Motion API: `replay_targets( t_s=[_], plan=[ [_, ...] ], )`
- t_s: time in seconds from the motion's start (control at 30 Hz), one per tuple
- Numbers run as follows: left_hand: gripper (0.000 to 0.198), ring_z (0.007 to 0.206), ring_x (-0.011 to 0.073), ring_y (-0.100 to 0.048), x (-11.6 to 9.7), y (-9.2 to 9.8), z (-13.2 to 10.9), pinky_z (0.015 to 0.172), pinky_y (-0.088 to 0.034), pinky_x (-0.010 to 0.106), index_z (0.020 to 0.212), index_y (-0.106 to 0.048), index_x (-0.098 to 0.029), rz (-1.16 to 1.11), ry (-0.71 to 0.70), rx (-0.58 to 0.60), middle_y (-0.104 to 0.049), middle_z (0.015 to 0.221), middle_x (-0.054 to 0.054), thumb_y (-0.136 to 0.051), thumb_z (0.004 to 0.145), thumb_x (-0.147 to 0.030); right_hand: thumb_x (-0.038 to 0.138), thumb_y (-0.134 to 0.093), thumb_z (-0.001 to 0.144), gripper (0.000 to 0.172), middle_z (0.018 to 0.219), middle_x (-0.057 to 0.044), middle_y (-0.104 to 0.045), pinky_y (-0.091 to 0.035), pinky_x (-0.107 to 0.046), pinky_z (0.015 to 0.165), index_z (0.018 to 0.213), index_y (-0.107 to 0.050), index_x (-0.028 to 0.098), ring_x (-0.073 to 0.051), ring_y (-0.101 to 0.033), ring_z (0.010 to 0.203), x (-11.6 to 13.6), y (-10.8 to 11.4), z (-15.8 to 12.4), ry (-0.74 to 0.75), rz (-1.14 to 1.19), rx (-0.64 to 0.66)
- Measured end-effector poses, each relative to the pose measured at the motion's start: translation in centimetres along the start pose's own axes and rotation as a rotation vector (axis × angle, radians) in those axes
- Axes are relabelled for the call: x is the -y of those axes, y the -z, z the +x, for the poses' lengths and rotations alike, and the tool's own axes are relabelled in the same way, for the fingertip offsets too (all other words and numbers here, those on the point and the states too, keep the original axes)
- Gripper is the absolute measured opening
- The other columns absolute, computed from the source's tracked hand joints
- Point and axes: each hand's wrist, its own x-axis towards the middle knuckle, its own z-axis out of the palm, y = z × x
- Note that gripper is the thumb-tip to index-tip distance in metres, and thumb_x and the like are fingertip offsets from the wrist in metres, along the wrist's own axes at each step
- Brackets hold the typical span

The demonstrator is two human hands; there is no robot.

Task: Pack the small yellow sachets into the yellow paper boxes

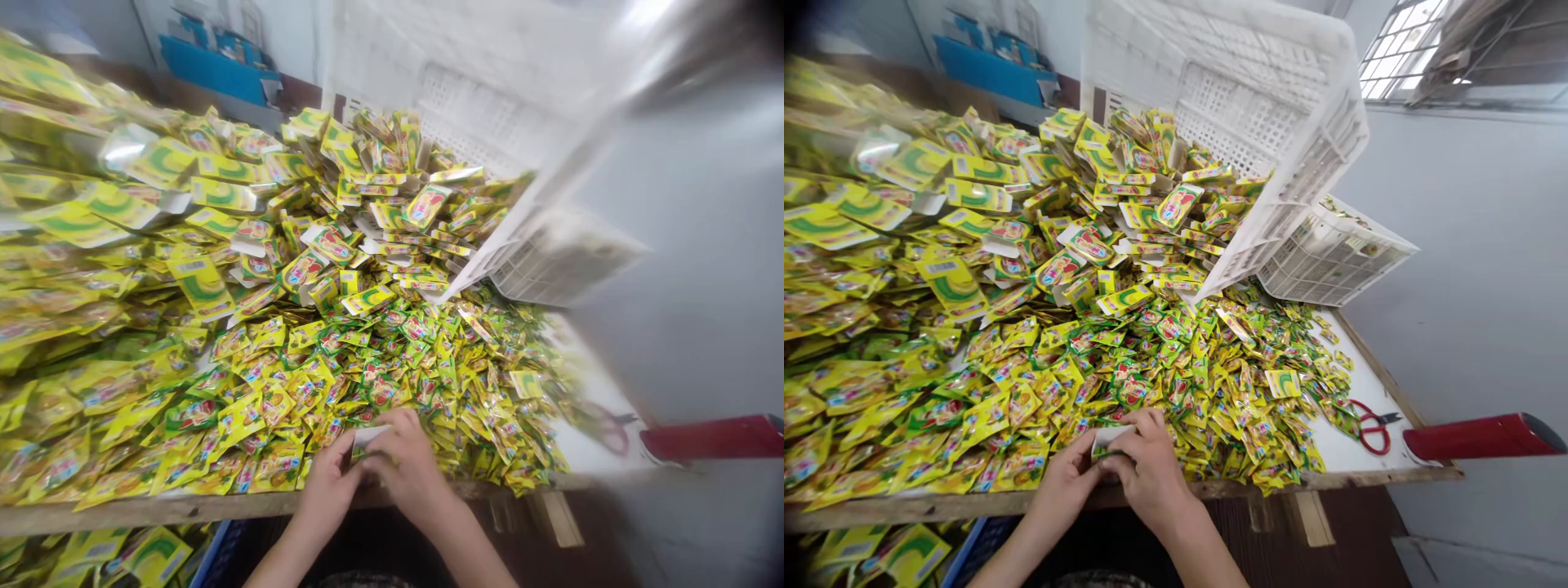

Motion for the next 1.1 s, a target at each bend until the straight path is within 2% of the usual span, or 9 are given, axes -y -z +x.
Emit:
replay_targets(
  t_s=[0.1, 0.17, 0.27, 0.4, 0.6, 0.73, 0.8, 0.93, 1.1],
  plan=[
    [0.025, 0.086, 0.0233, -0.064, -0.4, -0.3, 0.3, 0.080, -0.049, 0.031, 0.104, -0.071, -0.020, 0.034, 0.009, 0.036, -0.073, 0.091, 0.003, -0.069, 0.080, -0.029, 0.010, -0.069, 0.081, 0.017, 0.113, -0.005, -0.061, -0.045, -0.038, 0.094, 0.085, -0.075, 0.026, -0.023, -0.050, 0.111, -0.2, 0.4, 0.1, -0.001, 0.082, -0.004],
    [0.030, 0.096, 0.0253, -0.064, -0.7, -0.5, 0.2, 0.089, -0.049, 0.035, 0.109, -0.070, -0.021, -0.019, 0.059, 0.026, -0.074, 0.102, 0.005, -0.066, 0.083, -0.036, 0.016, -0.066, 0.084, 0.017, 0.112, -0.006, -0.062, -0.048, -0.036, 0.090, 0.094, -0.074, 0.026, -0.023, -0.055, 0.107, -0.4, 0.5, -0.1, -0.093, 0.235, -0.114],
    [0.036, 0.116, 0.0271, -0.059, -1.3, -0.6, -0.4, 0.106, -0.041, 0.043, 0.117, -0.069, -0.023, -0.222, 0.156, -0.038, -0.070, 0.120, 0.007, -0.057, 0.090, -0.042, 0.027, -0.066, 0.085, 0.017, 0.091, -0.004, -0.065, -0.051, -0.027, 0.063, 0.101, -0.069, 0.023, -0.017, -0.060, 0.074, -0.9, 0.1, -0.7, -0.363, 0.588, -0.241],
    [0.035, 0.130, 0.0285, -0.050, -1.8, -0.2, -1.0, 0.115, -0.030, 0.047, 0.119, -0.070, -0.022, -0.418, 0.161, 0.082, -0.065, 0.131, 0.009, -0.058, 0.090, -0.036, 0.035, -0.073, 0.076, 0.019, 0.073, 0.000, -0.063, -0.039, -0.019, 0.041, 0.087, -0.069, 0.019, -0.009, -0.046, 0.048, -1.4, -0.7, -1.0, -0.552, 0.862, -0.107],
    [0.031, 0.122, 0.0311, -0.057, -1.4, 0.4, -0.2, 0.111, -0.036, 0.048, 0.109, -0.075, -0.019, -0.342, 0.230, 0.010, -0.072, 0.119, 0.010, -0.065, 0.084, -0.034, 0.023, -0.070, 0.072, 0.010, 0.052, 0.006, -0.052, -0.031, -0.017, 0.037, 0.079, -0.073, 0.017, -0.006, -0.038, 0.038, -1.3, -0.7, 0.1, -0.590, 0.769, -0.108],
    [0.026, 0.096, 0.0272, -0.069, -1.6, 1.4, 1.1, 0.094, -0.049, 0.041, 0.100, -0.077, -0.017, -0.178, 0.242, -0.060, -0.078, 0.097, 0.008, -0.070, 0.079, -0.032, 0.028, -0.071, 0.076, 0.016, 0.081, -0.003, -0.067, -0.045, -0.020, 0.047, 0.089, -0.079, 0.022, -0.013, -0.058, 0.062, -1.2, -0.4, 0.5, -0.419, 0.679, -0.086],
    [0.026, 0.095, 0.0265, -0.070, -1.6, 2.0, 1.5, 0.092, -0.052, 0.039, 0.098, -0.077, -0.018, -0.147, 0.230, -0.070, -0.078, 0.098, 0.008, -0.073, 0.077, -0.033, 0.034, -0.071, 0.079, 0.018, 0.089, -0.006, -0.068, -0.050, -0.022, 0.052, 0.090, -0.080, 0.023, -0.016, -0.063, 0.072, -1.2, -0.4, 0.5, -0.383, 0.666, -0.082],
    [0.029, 0.098, 0.0278, -0.070, -1.4, 2.4, 1.5, 0.092, -0.054, 0.040, 0.098, -0.078, -0.021, -0.022, 0.128, -0.059, -0.078, 0.103, 0.008, -0.074, 0.075, -0.038, 0.038, -0.077, 0.074, 0.020, 0.080, -0.003, -0.066, -0.052, -0.025, 0.048, 0.086, -0.079, 0.022, -0.013, -0.060, 0.056, -1.3, -0.5, 0.7, -0.481, 0.730, -0.113],
    [0.023, 0.098, 0.0246, -0.069, -1.2, 1.8, 1.0, 0.090, -0.054, 0.037, 0.102, -0.076, -0.024, 0.148, -0.079, -0.081, -0.075, 0.105, 0.007, -0.066, 0.085, -0.035, 0.038, -0.081, 0.071, 0.017, 0.078, -0.003, -0.067, -0.053, -0.026, 0.051, 0.078, -0.079, 0.022, -0.015, -0.061, 0.058, -1.4, -0.5, 0.7, -0.423, 0.650, -0.126]
  ],
)
